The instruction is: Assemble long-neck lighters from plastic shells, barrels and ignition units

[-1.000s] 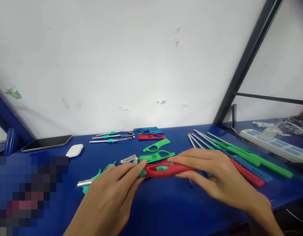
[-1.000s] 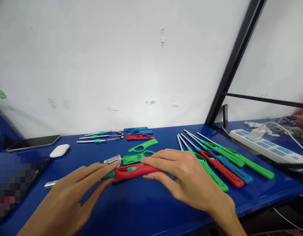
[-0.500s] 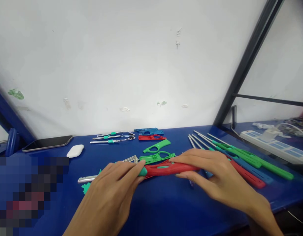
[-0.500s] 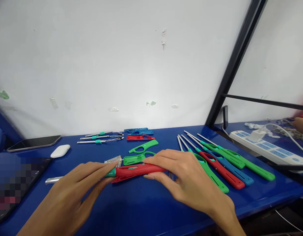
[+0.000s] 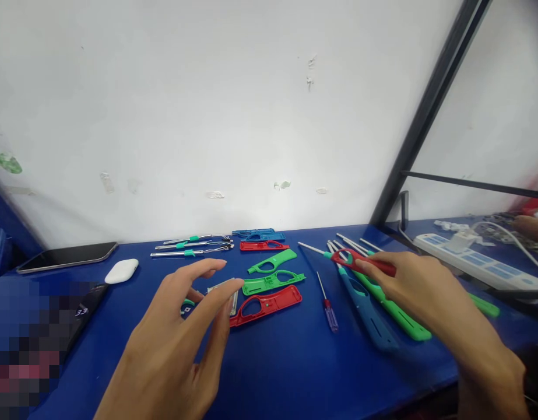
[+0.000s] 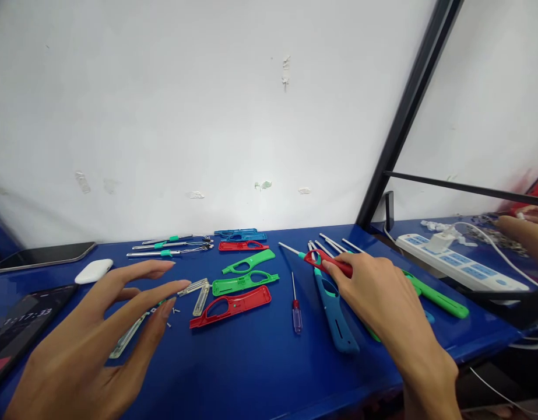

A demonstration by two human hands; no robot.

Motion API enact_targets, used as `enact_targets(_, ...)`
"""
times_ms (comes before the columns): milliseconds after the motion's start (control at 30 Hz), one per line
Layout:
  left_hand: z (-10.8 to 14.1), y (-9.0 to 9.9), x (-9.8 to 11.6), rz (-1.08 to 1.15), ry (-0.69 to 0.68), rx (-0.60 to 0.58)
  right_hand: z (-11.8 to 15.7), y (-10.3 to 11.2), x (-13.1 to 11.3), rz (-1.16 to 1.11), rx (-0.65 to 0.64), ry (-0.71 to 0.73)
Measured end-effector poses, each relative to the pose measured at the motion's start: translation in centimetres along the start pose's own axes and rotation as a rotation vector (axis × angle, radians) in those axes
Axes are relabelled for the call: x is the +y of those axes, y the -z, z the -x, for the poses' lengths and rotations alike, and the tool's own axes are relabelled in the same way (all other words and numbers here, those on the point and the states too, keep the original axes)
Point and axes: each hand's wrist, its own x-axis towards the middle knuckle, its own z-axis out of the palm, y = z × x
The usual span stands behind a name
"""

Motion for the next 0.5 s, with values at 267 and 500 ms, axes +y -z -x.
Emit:
enact_targets(267, 0.0, 0.0, -0.3, 0.022, 0.089, -0.096, -0.2, -1.3, 0.1, 0.1, -0.262, -0.12)
enact_targets(500, 1.2, -0.9, -1.8, -0.069, 0.348, -0.225, -0.3, -2.1, -0.6, 0.122, -0.397, -0.059)
